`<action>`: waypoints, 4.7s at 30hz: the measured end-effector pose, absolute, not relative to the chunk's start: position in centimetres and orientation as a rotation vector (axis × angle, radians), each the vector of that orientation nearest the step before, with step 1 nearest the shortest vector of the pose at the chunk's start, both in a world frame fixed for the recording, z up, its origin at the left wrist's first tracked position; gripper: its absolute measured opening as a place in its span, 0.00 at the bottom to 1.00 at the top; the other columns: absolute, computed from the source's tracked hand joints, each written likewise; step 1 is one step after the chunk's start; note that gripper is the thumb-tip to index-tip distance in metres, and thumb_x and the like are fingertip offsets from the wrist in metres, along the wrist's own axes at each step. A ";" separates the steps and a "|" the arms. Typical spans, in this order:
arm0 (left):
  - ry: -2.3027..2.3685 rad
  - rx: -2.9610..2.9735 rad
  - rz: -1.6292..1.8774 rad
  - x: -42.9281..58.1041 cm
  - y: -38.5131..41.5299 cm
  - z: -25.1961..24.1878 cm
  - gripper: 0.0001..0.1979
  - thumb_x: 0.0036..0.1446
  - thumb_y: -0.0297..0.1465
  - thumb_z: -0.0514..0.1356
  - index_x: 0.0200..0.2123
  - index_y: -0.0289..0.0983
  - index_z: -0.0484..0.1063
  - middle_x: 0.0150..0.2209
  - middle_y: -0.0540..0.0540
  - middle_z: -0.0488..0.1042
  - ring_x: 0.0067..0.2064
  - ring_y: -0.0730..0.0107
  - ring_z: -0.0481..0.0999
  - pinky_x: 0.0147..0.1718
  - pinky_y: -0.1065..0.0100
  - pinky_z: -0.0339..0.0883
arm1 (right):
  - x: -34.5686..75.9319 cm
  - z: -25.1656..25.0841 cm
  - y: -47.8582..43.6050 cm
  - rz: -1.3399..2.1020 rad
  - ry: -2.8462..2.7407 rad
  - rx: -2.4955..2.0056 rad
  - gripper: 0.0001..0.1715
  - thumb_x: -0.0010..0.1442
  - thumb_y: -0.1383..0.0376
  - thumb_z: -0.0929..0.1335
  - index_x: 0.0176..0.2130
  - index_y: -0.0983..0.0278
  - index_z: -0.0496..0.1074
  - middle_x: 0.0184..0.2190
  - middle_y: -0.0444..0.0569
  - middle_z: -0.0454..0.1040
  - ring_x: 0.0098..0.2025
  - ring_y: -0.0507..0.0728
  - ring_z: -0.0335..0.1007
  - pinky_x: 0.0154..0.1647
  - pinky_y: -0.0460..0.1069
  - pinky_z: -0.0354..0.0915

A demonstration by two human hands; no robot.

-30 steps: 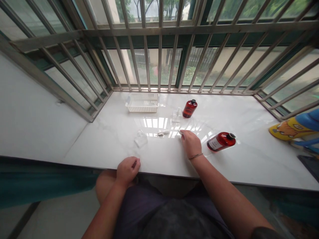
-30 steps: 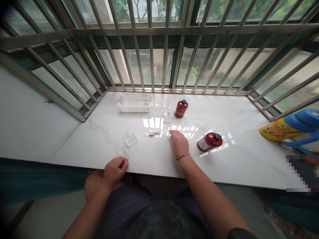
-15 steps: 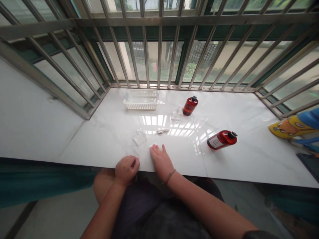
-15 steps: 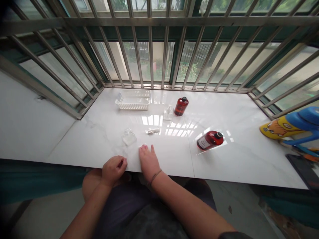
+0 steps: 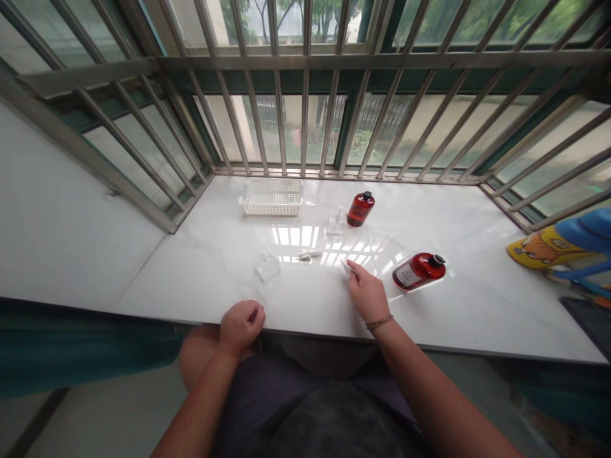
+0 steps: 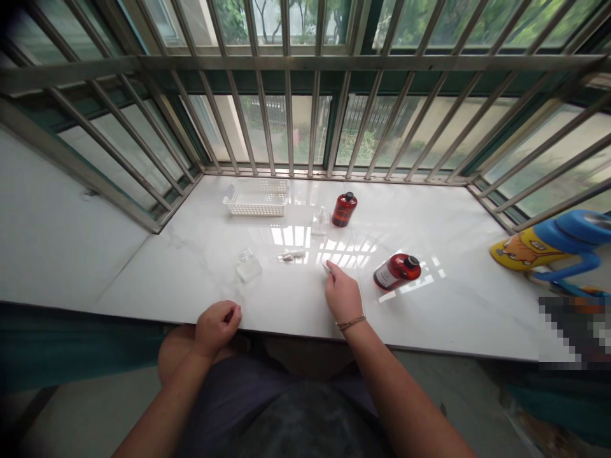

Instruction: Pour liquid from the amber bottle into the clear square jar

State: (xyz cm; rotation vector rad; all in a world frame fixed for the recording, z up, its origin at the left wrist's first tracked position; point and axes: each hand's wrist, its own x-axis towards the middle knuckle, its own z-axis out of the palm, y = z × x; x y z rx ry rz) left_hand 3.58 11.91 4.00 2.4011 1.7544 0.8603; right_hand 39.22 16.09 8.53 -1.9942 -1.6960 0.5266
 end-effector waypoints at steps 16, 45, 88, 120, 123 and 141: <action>1.776 2.397 0.782 3.6 11.8 4.0 0.17 0.70 0.34 0.56 0.26 0.41 0.69 0.25 0.50 0.72 0.30 0.66 0.71 0.34 0.63 0.63 | 23.9 6.1 19.1 0.445 -2.399 -1.636 0.30 0.70 0.79 0.58 0.68 0.77 0.65 0.70 0.73 0.65 0.75 0.63 0.61 0.76 0.61 0.56; 1.798 2.418 0.814 3.8 11.9 4.0 0.16 0.68 0.34 0.56 0.26 0.42 0.70 0.26 0.49 0.74 0.32 0.64 0.73 0.34 0.64 0.63 | 44.0 9.5 17.5 1.076 -1.772 -2.055 0.04 0.53 0.68 0.76 0.33 0.64 0.82 0.31 0.48 0.82 0.34 0.56 0.78 0.35 0.47 0.68; 1.797 2.528 0.812 3.9 12.0 3.8 0.16 0.69 0.32 0.57 0.26 0.42 0.68 0.26 0.50 0.72 0.31 0.65 0.73 0.34 0.63 0.63 | 32.2 7.4 13.0 0.236 -2.632 -1.499 0.16 0.73 0.69 0.66 0.57 0.63 0.76 0.46 0.52 0.80 0.47 0.57 0.74 0.50 0.48 0.69; 1.826 2.616 0.850 3.9 12.1 3.2 0.14 0.68 0.31 0.59 0.27 0.41 0.69 0.26 0.50 0.73 0.31 0.64 0.74 0.34 0.63 0.62 | 40.1 6.2 9.7 0.030 -2.603 -1.724 0.20 0.70 0.72 0.67 0.58 0.61 0.76 0.44 0.52 0.81 0.43 0.56 0.76 0.47 0.48 0.70; 1.837 2.620 0.851 3.9 12.2 3.0 0.14 0.68 0.31 0.59 0.26 0.41 0.70 0.26 0.49 0.73 0.31 0.63 0.74 0.33 0.62 0.62 | 44.2 6.9 13.4 -0.057 -2.459 -1.957 0.17 0.69 0.74 0.66 0.56 0.68 0.76 0.44 0.58 0.79 0.45 0.60 0.77 0.47 0.50 0.70; 1.896 2.601 0.821 4.3 12.0 3.1 0.14 0.66 0.30 0.59 0.25 0.42 0.69 0.25 0.49 0.73 0.31 0.63 0.73 0.32 0.62 0.61 | 43.7 8.4 21.0 -0.033 -2.241 -2.240 0.17 0.66 0.81 0.61 0.44 0.73 0.77 0.41 0.64 0.76 0.42 0.62 0.72 0.46 0.53 0.65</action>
